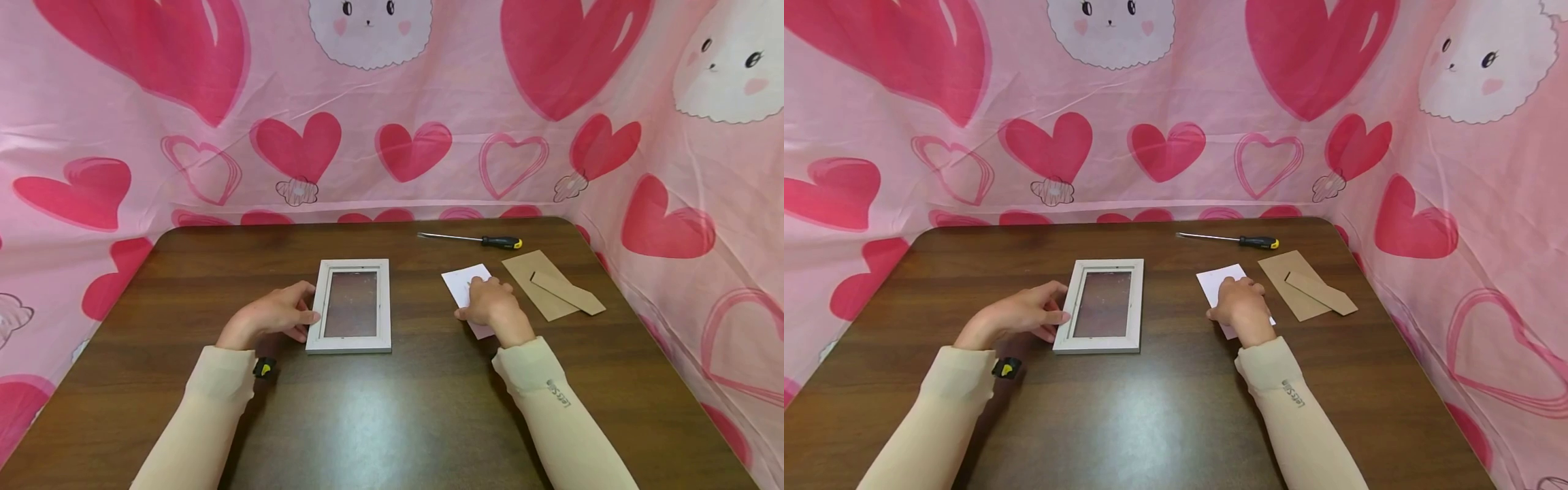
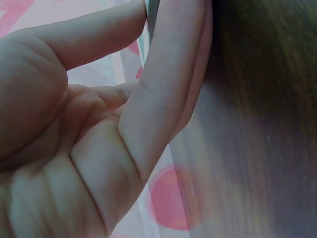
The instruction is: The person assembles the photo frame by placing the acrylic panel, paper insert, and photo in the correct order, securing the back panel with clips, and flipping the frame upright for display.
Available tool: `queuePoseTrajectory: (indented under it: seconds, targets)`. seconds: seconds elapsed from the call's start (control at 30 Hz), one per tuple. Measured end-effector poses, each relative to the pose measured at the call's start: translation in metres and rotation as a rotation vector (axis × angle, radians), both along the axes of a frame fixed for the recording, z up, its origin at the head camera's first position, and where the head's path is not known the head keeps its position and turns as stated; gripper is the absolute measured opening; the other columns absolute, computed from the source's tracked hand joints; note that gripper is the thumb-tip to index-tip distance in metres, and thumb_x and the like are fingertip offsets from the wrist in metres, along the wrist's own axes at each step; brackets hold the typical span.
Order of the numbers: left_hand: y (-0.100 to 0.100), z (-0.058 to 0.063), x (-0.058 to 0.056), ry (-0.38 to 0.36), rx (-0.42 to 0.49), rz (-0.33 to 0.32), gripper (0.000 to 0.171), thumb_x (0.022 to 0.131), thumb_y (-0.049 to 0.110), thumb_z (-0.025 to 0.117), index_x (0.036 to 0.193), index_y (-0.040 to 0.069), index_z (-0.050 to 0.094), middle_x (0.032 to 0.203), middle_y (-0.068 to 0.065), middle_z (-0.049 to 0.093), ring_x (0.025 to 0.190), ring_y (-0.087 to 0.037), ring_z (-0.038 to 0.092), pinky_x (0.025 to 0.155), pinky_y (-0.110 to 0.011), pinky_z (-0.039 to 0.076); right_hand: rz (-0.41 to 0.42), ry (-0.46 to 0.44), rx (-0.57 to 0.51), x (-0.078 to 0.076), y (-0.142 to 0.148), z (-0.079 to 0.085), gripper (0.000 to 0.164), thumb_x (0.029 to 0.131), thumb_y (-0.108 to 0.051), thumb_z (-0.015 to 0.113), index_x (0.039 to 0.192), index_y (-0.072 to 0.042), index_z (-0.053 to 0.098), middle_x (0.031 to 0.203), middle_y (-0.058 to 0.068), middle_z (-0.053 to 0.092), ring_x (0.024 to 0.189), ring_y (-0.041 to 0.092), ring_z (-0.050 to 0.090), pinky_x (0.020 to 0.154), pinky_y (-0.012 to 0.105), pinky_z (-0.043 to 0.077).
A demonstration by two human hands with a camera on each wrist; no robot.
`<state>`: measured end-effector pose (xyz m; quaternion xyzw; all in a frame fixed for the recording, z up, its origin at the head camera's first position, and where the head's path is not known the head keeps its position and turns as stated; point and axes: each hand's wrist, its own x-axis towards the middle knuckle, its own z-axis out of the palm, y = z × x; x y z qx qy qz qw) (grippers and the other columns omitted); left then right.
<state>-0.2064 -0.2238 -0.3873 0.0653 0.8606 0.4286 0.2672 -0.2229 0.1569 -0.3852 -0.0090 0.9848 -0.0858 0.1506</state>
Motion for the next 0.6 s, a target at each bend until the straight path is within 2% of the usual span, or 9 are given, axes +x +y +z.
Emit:
queuePoseTrajectory:
  seconds: [0.4, 0.6]
  targets:
    - [0.0003, -0.0004, -0.0002, -0.003, -0.008, -0.001, 0.059, 0.089, 0.013, 0.068, 0.136, 0.004, 0.034, 0.105, -0.022, 0.050, 0.073, -0.027, 0.062, 0.067, -0.036, 0.058, -0.012, -0.022, 0.035, 0.0000, -0.0032, 0.0005, 0.074, 0.081, -0.040, 0.075, 0.132, 0.004, 0.044, 0.116, 0.031, 0.046, 0.100, 0.046, 0.042, 0.076, 0.053, 0.048]
    - [0.0009, -0.0020, -0.0010, -0.003, -0.009, 0.007, 0.059, 0.089, 0.013, 0.068, 0.137, 0.004, 0.034, 0.104, -0.021, 0.051, 0.072, -0.027, 0.062, 0.067, -0.037, 0.058, 0.007, -0.039, 0.045, -0.0007, -0.0031, 0.0020, 0.068, 0.082, -0.039, 0.073, 0.129, 0.003, 0.048, 0.114, 0.030, 0.048, 0.099, 0.046, 0.042, 0.075, 0.054, 0.048]
